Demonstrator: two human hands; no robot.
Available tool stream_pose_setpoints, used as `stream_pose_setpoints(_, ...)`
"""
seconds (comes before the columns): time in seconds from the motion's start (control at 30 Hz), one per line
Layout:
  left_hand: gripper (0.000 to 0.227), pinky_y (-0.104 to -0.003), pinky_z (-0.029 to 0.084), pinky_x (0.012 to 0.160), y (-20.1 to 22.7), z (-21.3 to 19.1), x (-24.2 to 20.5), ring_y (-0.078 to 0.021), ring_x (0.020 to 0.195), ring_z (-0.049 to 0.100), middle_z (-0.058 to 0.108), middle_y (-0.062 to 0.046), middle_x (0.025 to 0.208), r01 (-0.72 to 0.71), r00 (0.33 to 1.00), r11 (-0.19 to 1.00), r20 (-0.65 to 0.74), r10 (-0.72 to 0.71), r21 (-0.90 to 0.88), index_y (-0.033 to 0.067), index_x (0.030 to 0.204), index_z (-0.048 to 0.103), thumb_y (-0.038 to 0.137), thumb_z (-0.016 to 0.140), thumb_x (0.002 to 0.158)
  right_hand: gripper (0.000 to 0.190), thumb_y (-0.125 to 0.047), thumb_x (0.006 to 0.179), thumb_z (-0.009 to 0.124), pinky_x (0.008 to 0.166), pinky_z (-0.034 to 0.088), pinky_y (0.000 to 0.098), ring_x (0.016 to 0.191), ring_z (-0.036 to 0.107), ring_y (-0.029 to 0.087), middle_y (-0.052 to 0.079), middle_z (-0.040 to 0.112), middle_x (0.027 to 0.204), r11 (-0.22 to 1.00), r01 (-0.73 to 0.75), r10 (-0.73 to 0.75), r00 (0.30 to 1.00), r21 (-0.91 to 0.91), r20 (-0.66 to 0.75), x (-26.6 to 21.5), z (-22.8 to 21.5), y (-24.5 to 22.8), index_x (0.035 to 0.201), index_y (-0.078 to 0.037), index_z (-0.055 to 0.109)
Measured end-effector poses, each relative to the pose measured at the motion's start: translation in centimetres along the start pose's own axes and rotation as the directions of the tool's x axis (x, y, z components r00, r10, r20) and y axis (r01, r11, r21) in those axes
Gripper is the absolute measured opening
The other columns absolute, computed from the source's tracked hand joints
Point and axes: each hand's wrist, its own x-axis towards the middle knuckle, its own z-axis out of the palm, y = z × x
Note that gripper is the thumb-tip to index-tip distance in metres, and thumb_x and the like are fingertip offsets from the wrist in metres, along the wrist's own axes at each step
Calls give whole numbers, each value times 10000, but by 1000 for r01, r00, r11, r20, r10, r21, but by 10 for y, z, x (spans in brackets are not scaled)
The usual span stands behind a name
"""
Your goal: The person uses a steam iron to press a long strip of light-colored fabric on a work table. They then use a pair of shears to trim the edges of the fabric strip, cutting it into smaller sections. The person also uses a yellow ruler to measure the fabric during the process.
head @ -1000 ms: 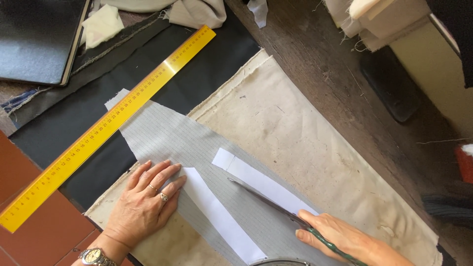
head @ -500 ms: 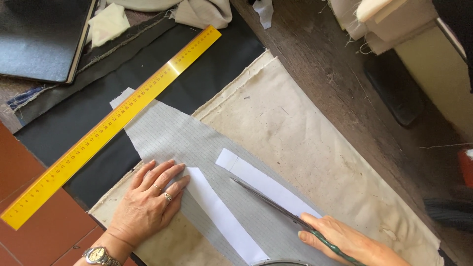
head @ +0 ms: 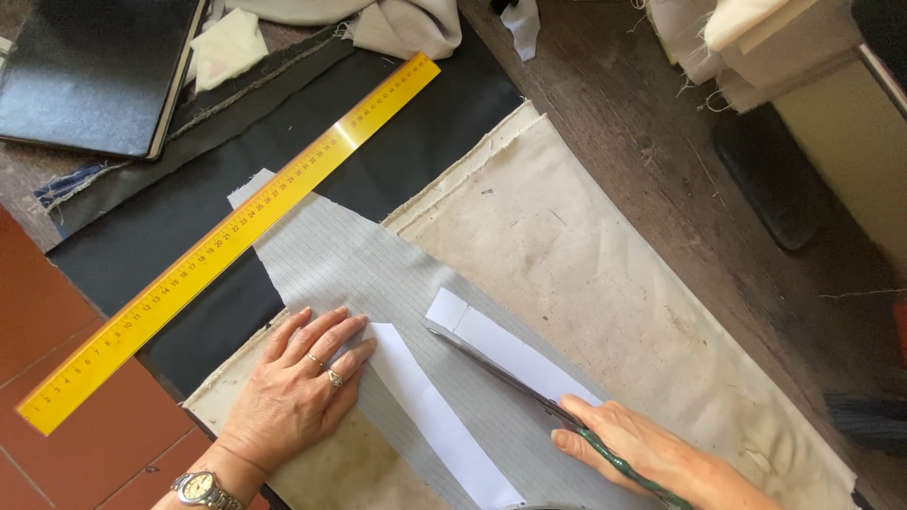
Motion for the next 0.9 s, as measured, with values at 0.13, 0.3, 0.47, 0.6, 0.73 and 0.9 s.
stream_pose_setpoints(0.13,280,-481,369,1075,-1,1,-1,-258,1225,535,579,-75,1287,-4,1000,1000,-3,4,4,151,1157,615,208,539,893,422,-490,1022,507,544,345,321,560,327,135,-57,376,631,999,-54,53,998,-9,-31,8,12,11,792,-167,362)
stream_pose_setpoints(0.3,266,-481,385,1060,-1,1,0,-257,1210,544,582,-73,1275,-12,1000,1000,-22,12,11,146,1143,615,201,541,893,438,-471,1049,481,540,294,307,586,263,114,-74,297,666,999,-32,32,999,5,-21,5,9,11,781,-163,321)
stream_pose_setpoints(0.47,282,-487,371,1069,-1,2,-2,-265,1221,535,580,-78,1286,-6,1000,1000,-1,6,5,146,1151,620,212,553,885,355,-468,1036,441,579,354,325,561,342,158,-29,353,648,999,-37,37,999,8,32,1,-6,-13,855,-168,388)
stream_pose_setpoints(0.6,278,-488,362,1076,-1,2,-2,-268,1227,530,579,-78,1285,-2,1000,1000,1,2,-9,144,1143,622,212,543,886,370,-472,1041,446,562,348,321,557,343,143,-38,370,644,997,-70,71,997,-26,36,8,-15,-30,839,-173,363)
stream_pose_setpoints(0.73,281,-484,366,1074,-2,2,-2,-266,1225,525,564,-77,1300,-9,1000,1000,0,9,3,141,1149,620,217,545,889,379,-485,1034,435,559,357,328,543,358,153,-35,388,632,998,-48,49,999,-41,20,14,-11,-26,836,-172,353)
stream_pose_setpoints(0.9,275,-487,362,1077,-2,2,-2,-265,1223,526,569,-73,1292,-2,1000,1000,9,2,-8,145,1143,618,215,546,887,377,-491,1030,422,564,362,331,543,380,167,-30,409,635,998,-56,57,998,-42,25,14,-12,-28,843,-170,356)
